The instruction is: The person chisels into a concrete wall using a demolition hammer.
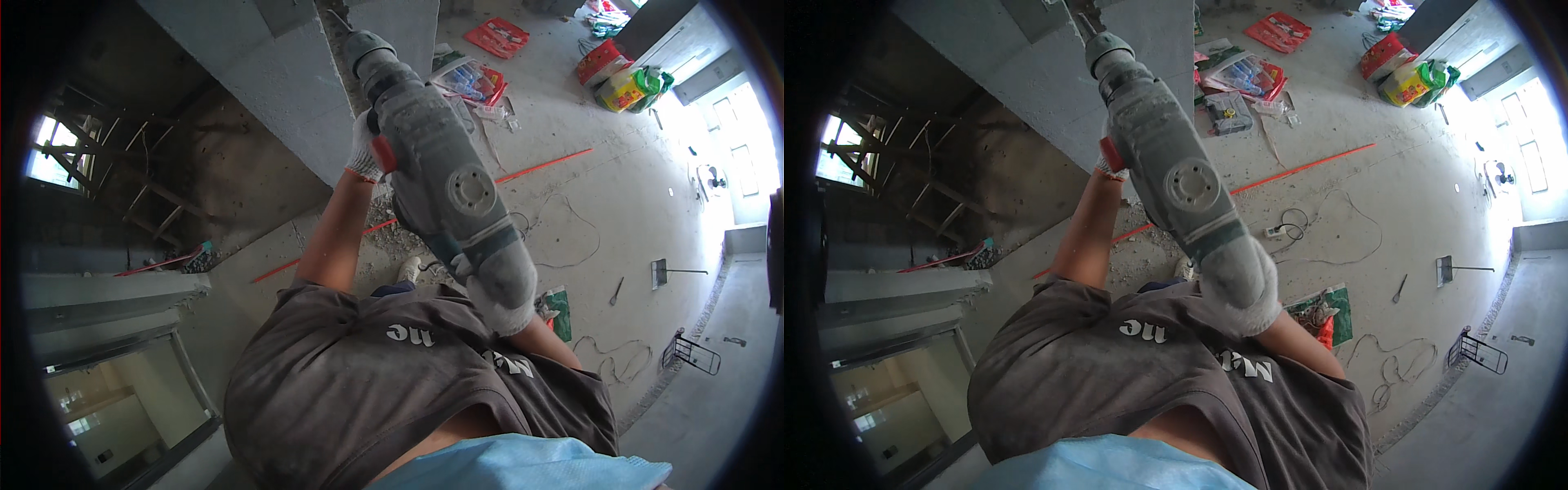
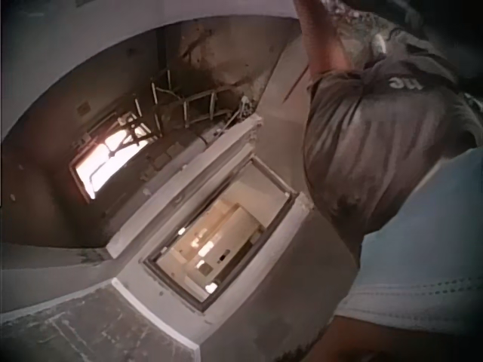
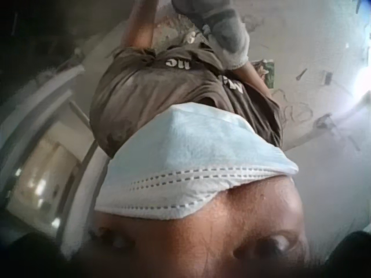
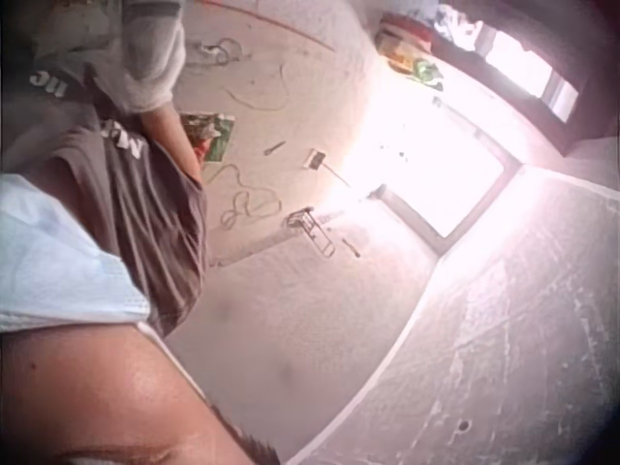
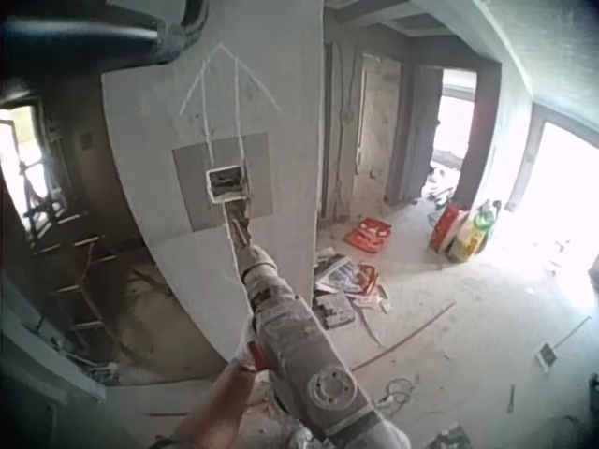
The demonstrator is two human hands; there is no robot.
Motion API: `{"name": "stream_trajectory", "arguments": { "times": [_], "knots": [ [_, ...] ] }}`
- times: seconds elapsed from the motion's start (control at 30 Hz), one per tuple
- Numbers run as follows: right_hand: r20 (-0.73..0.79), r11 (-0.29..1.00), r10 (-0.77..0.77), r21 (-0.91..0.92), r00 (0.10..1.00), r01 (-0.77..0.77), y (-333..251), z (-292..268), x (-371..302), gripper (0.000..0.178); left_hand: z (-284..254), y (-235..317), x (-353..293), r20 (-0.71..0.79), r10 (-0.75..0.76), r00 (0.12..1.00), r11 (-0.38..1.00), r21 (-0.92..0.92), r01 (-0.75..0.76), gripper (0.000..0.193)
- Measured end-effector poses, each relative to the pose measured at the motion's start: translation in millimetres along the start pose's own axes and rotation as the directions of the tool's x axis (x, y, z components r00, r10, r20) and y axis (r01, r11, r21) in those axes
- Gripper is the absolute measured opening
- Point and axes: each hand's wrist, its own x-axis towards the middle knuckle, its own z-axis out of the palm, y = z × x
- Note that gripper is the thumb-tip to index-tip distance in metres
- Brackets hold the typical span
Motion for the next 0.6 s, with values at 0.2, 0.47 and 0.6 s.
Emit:
{"name": "stream_trajectory", "arguments": {
  "times": [0.2, 0.47, 0.6],
  "knots": [
    [0.108, 0.993, 0.030, 0.112, 0.994, -0.042, 24.0, 15.2, 4.1, 0.030, 14.2, 20.1, -16.4, -0.435, -0.039, 0.900, 0.984, 0.139, 0.109, 0.027],
    [0.141, 0.989, 0.056, 0.128, 0.988, -0.074, 48.5, 59.3, 6.1, 0.042, 23.5, 51.0, -36.5, -0.481, -0.025, 0.876, 0.962, 0.227, 0.152, 0.022],
    [0.100, 0.836, 0.104, 0.531, 0.990, -0.141, 62.1, 77.4, 3.2, 0.041, 41.5, 60.5, -38.1, -0.398, 0.005, 0.918, 0.678, 0.676, 0.289, 0.030]
  ]
}}
